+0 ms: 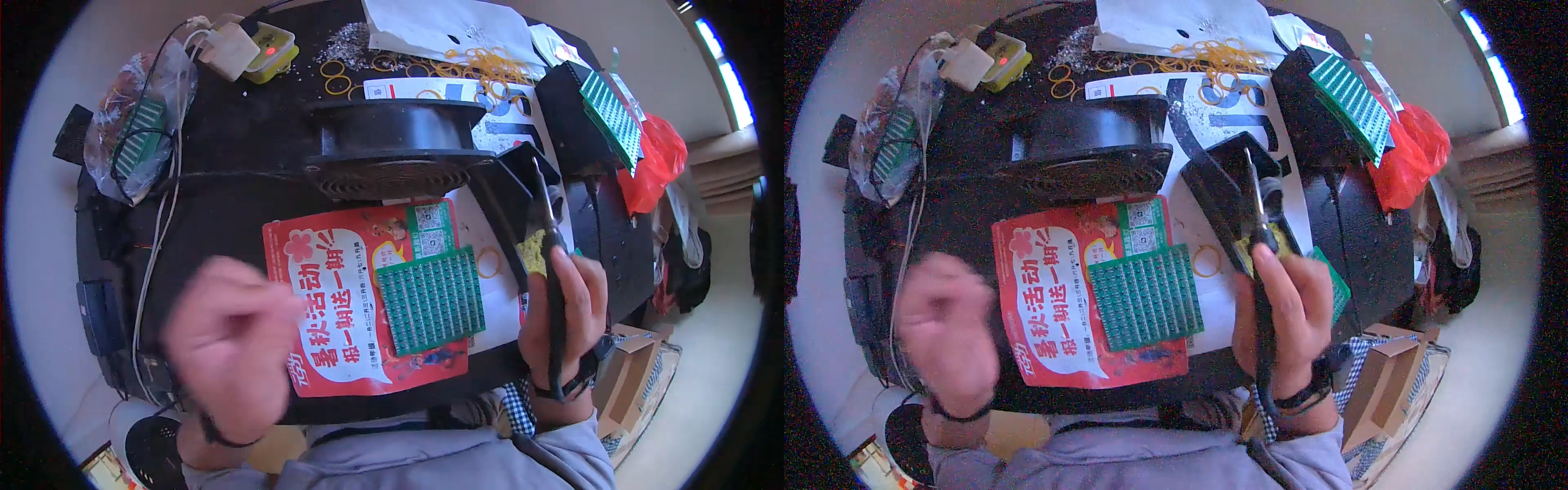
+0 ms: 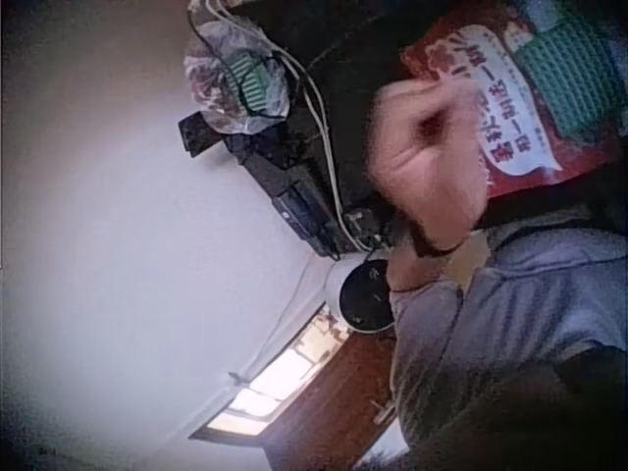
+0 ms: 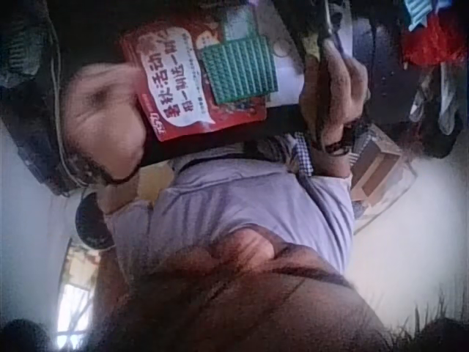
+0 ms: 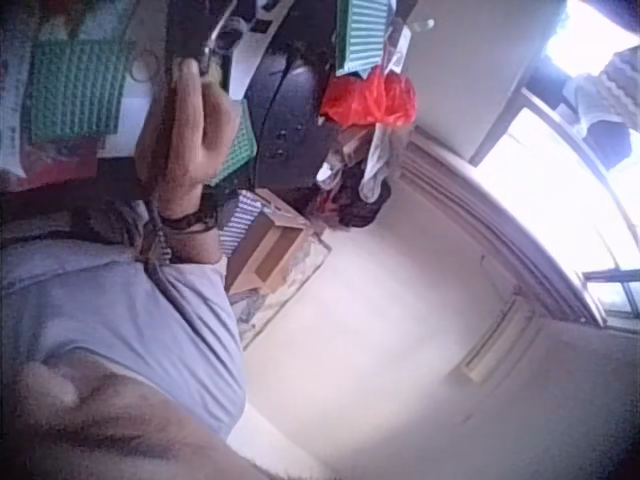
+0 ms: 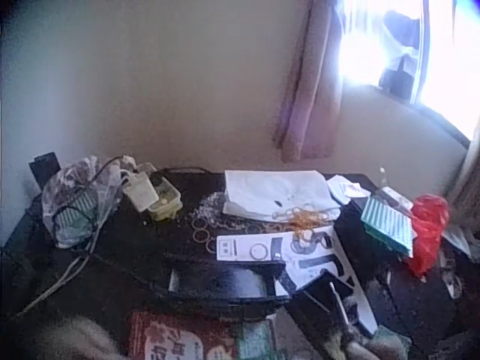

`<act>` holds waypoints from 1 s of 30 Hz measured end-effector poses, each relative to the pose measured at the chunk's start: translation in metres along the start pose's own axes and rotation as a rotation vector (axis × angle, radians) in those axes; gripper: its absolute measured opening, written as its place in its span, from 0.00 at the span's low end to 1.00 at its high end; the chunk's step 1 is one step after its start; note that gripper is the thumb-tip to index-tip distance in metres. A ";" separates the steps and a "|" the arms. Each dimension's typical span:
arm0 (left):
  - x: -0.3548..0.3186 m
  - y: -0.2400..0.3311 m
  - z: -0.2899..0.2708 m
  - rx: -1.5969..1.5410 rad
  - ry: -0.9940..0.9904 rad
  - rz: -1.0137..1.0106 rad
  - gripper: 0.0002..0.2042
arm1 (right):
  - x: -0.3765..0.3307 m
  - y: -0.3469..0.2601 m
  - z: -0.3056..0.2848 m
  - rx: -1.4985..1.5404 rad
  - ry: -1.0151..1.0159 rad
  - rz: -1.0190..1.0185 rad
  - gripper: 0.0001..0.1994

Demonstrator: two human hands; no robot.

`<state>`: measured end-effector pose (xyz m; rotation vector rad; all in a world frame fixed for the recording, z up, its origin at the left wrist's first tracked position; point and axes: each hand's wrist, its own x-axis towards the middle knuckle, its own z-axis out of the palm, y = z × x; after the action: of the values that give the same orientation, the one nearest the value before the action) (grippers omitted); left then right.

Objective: Soldering electronic components onto a printed circuit board.

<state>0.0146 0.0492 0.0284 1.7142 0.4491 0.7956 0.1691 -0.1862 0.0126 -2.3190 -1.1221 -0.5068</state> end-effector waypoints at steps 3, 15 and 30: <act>-0.012 -0.011 0.012 0.007 -0.170 -0.220 0.04 | 0.000 -0.003 0.001 -0.037 0.164 -0.092 0.16; -0.022 -0.018 0.015 -0.113 -0.144 -0.412 0.03 | -0.016 0.007 0.005 0.191 0.250 0.129 0.16; -0.018 -0.025 0.011 0.447 -0.231 -0.018 0.07 | -0.030 -0.030 0.001 0.705 -0.054 0.004 0.18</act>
<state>0.0121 0.0365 -0.0016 2.1842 0.5073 0.4960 0.1277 -0.1878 0.0045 -1.7210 -1.0947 -0.0225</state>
